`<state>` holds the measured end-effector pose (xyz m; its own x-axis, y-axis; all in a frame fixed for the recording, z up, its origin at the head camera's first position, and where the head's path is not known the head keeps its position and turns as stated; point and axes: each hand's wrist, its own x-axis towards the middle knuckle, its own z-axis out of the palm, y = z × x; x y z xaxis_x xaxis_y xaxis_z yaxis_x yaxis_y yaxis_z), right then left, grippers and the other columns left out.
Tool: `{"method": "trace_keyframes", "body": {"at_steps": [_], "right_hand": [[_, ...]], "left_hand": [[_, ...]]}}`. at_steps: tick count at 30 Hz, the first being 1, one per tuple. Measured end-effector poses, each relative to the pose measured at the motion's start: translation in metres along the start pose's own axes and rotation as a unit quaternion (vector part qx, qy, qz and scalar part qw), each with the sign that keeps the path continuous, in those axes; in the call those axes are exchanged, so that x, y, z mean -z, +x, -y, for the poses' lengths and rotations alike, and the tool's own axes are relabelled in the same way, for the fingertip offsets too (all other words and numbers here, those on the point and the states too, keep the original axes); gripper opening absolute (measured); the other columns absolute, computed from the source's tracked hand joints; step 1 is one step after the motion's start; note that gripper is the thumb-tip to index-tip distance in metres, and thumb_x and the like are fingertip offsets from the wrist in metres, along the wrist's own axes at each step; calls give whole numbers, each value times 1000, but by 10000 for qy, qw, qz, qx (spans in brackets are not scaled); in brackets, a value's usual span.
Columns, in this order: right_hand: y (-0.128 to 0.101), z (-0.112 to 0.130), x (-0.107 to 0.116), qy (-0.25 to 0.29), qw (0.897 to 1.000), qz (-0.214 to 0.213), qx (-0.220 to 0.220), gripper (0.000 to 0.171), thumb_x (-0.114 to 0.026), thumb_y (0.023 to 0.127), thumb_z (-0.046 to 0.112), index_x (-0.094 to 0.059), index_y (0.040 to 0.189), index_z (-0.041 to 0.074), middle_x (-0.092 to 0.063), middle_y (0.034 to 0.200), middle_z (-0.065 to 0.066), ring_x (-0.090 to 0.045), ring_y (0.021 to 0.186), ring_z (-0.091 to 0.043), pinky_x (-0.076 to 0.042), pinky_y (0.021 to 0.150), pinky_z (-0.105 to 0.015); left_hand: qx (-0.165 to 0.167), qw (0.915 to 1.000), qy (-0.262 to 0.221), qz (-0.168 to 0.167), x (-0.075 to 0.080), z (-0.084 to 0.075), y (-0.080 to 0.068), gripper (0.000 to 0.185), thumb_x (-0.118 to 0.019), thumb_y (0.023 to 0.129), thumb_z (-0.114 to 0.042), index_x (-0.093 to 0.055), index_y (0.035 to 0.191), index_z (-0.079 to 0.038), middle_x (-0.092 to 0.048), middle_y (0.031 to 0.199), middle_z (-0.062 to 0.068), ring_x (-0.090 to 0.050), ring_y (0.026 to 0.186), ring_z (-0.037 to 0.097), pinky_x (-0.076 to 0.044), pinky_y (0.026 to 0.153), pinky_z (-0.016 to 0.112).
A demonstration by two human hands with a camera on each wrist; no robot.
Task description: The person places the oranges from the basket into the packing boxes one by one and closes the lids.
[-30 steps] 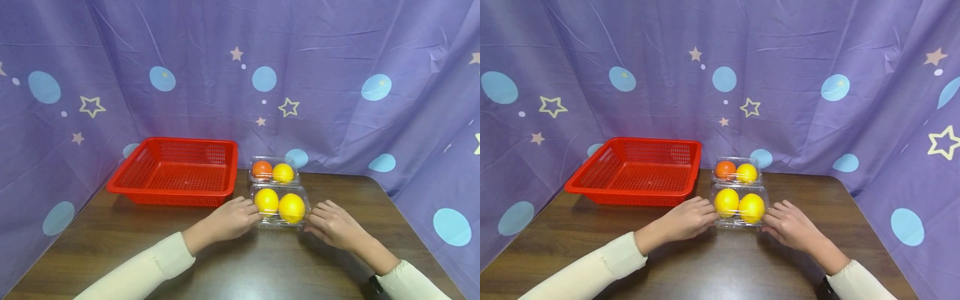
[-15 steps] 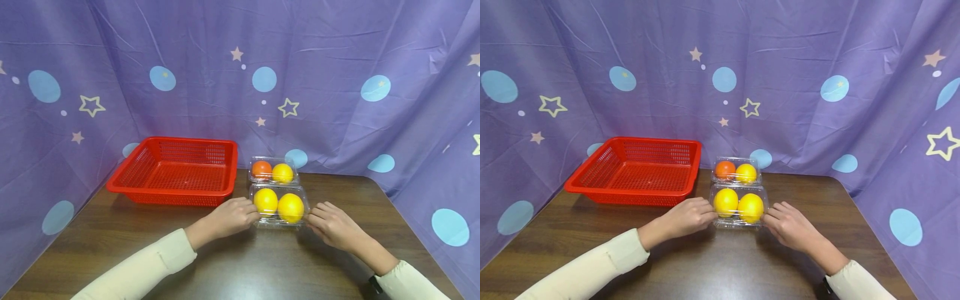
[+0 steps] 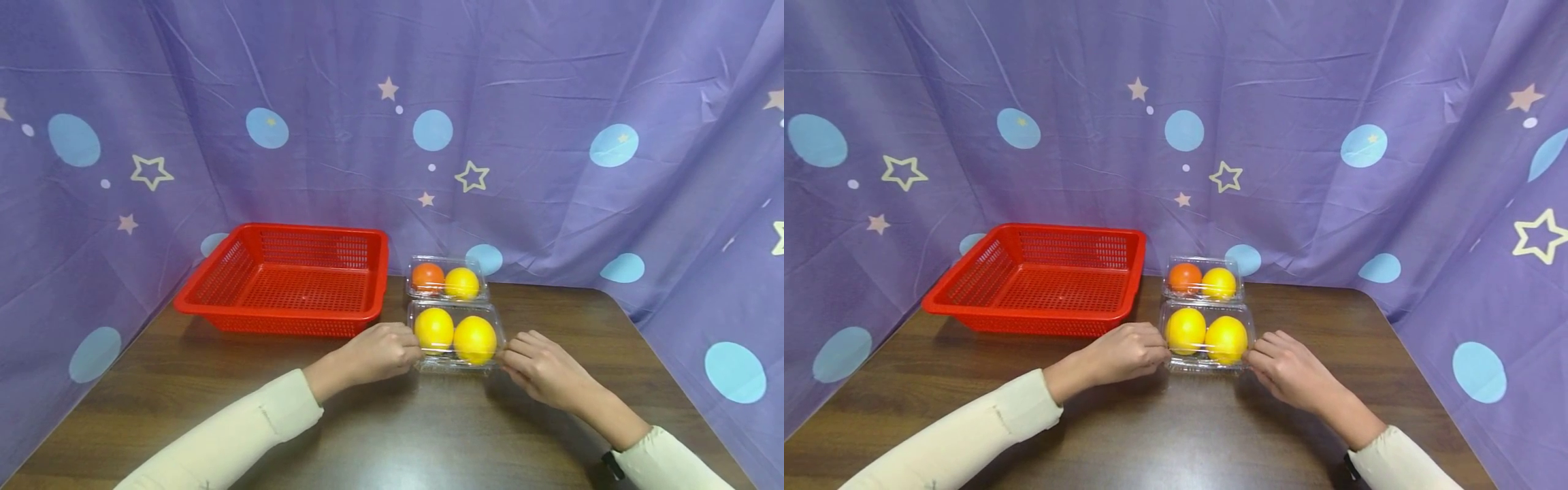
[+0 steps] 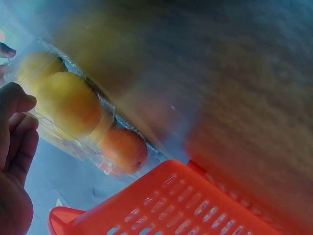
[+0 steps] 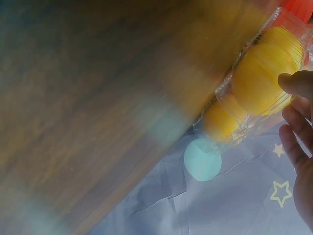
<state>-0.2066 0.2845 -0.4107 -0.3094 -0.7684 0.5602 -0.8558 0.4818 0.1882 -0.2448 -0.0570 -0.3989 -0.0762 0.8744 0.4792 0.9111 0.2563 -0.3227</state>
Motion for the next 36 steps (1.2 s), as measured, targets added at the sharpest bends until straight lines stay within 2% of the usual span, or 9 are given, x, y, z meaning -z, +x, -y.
{"method": "trace_keyframes", "body": {"at_steps": [5, 9, 10, 14, 16, 20, 26, 31, 36], "right_hand": [[0, -1, -1, 122, 9997, -132, 163, 35, -44, 108, 25, -73, 100, 9, -64, 89, 5, -58, 81, -15, -48, 71, -32], [0, -3, -2, 244, 9989, -243, 303, 19, -56, 97, 13, -74, 101, 8, -65, 90, 4, -58, 81, -15, -49, 73, -32], [0, -4, -2, 255, 9989, -258, 311, 17, -58, 94, 11, -74, 101, 8, -65, 91, 4, -58, 81, -14, -49, 73, -31], [-1, -3, -1, 381, 9991, -79, 140, 14, -63, 92, 7, -74, 101, 8, -66, 92, 3, -58, 82, -14, -50, 73, -29], [-1, -2, 0, 422, 9991, 87, -13, 15, -70, 87, 3, -74, 101, 8, -66, 93, 4, -58, 83, -13, -50, 72, -27], [0, 0, 3, 503, 9980, 306, -250, 30, -78, 76, -4, -73, 102, 10, -66, 93, 5, -57, 83, -11, -49, 71, -24], [0, 1, 4, 438, 9983, 292, -262, 13, -68, 89, 4, -71, 98, 14, -64, 90, 7, -56, 80, -9, -49, 68, -23], [-1, 1, 3, 379, 9987, 270, -222, 17, -72, 84, 4, -71, 99, 13, -64, 90, 7, -56, 79, -9, -50, 67, -25], [-1, 2, 3, 341, 9988, 246, -254, 13, -70, 87, 6, -72, 98, 11, -64, 89, 7, -57, 79, -9, -50, 67, -25]], "left_hand": [[-52, 10000, 15, -8, -1, 0, 0, 11, -75, 82, -5, -74, 89, -15, -71, 83, -8, -63, 76, 10, -52, 72, 22], [-17, 10000, 45, 19, -1, 0, 0, 12, -75, 83, -6, -73, 91, -14, -72, 86, -7, -63, 79, 11, -52, 73, 22], [-1, 10000, 39, 37, -1, 0, 0, 12, -75, 83, -6, -73, 92, -14, -72, 87, -7, -63, 80, 11, -52, 74, 23], [68, 9999, 13, 79, 0, 0, 0, 14, -75, 83, -7, -73, 95, -14, -72, 89, -7, -63, 82, 11, -52, 75, 23], [75, 9999, 21, 116, 0, 0, 0, 15, -75, 83, -7, -72, 95, -14, -71, 89, -7, -63, 82, 11, -52, 75, 23], [85, 9999, 40, 141, 0, 0, 0, 15, -76, 82, -7, -72, 95, -14, -71, 89, -6, -63, 82, 11, -51, 75, 23], [106, 9999, -7, 119, 0, -1, -1, 15, -76, 81, -7, -72, 94, -14, -70, 87, -7, -62, 81, 11, -51, 75, 24], [103, 9999, -16, 100, 0, 0, 0, 13, -76, 82, -7, -72, 93, -14, -70, 85, -7, -62, 80, 12, -51, 73, 24], [131, 9997, -40, 180, -1, -1, 0, 14, -76, 82, -7, -72, 93, -15, -70, 86, -7, -62, 81, 12, -51, 73, 24]]}}
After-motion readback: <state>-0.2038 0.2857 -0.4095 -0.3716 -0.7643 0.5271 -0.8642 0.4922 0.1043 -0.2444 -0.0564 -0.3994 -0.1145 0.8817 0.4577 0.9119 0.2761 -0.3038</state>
